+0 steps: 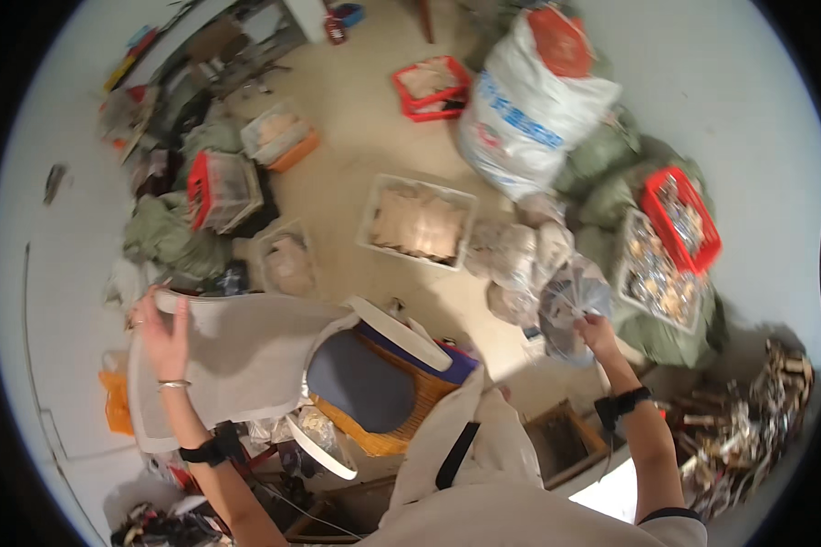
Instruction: Gathering, sorting, and bagging leather shoe components on a workbench.
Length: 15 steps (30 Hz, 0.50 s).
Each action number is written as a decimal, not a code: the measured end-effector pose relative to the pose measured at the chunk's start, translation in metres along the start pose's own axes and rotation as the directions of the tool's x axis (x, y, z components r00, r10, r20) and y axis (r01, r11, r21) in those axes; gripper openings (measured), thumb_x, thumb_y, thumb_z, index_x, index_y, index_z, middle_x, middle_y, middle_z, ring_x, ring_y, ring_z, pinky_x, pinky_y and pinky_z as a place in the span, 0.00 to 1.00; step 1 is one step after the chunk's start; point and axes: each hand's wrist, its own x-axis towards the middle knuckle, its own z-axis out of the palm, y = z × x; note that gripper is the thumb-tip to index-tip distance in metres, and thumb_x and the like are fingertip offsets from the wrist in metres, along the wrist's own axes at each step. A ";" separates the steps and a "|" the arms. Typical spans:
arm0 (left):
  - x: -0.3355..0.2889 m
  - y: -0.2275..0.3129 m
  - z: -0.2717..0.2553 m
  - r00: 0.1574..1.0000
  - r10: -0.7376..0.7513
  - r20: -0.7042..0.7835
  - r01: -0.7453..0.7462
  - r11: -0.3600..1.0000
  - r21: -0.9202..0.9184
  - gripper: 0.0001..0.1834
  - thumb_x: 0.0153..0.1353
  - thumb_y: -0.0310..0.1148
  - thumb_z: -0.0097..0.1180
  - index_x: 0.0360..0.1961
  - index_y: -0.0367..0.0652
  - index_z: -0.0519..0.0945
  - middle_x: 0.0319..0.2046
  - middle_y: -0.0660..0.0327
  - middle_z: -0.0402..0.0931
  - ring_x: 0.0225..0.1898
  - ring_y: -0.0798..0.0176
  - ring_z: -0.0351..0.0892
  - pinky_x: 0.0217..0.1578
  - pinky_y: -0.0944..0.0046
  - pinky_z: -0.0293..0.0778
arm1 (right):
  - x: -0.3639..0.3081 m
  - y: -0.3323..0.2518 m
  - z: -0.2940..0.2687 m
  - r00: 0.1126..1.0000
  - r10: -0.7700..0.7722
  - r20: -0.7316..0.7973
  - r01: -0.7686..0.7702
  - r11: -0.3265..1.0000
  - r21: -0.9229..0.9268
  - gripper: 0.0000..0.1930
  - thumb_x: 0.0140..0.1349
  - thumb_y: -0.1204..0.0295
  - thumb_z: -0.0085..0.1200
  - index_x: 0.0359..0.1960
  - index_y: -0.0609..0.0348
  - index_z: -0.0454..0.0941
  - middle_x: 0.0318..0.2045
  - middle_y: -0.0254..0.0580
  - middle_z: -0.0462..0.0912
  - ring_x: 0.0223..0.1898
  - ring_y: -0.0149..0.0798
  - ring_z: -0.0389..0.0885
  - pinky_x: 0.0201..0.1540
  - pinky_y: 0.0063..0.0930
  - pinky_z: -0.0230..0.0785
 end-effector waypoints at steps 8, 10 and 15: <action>-0.006 -0.043 -0.002 0.990 -0.120 -0.071 0.124 0.991 0.050 0.31 0.53 0.45 0.62 0.53 0.39 0.68 0.49 0.50 0.68 0.55 0.46 0.62 0.58 0.49 0.54 | 0.061 -0.128 0.113 0.993 0.009 0.117 0.002 0.995 -0.098 0.17 0.52 0.58 0.55 0.30 0.62 0.82 0.24 0.48 0.82 0.31 0.44 0.81 0.36 0.39 0.70; 0.018 -0.035 0.035 0.989 -0.114 -0.090 0.106 0.991 -0.086 0.31 0.55 0.44 0.60 0.55 0.39 0.67 0.53 0.52 0.67 0.59 0.47 0.60 0.64 0.47 0.43 | 0.173 -0.039 0.107 0.962 -0.244 0.118 0.260 0.955 -0.144 0.17 0.54 0.58 0.55 0.29 0.61 0.82 0.23 0.48 0.82 0.26 0.45 0.80 0.31 0.41 0.69; -0.017 -0.076 0.010 0.969 -0.200 -0.147 0.213 0.974 0.079 0.35 0.55 0.43 0.59 0.60 0.37 0.63 0.59 0.50 0.62 0.66 0.47 0.53 0.66 0.50 0.41 | 0.079 -0.278 0.314 0.833 -0.230 0.503 0.425 0.848 -0.317 0.15 0.53 0.58 0.54 0.24 0.59 0.79 0.20 0.46 0.79 0.24 0.41 0.78 0.29 0.42 0.68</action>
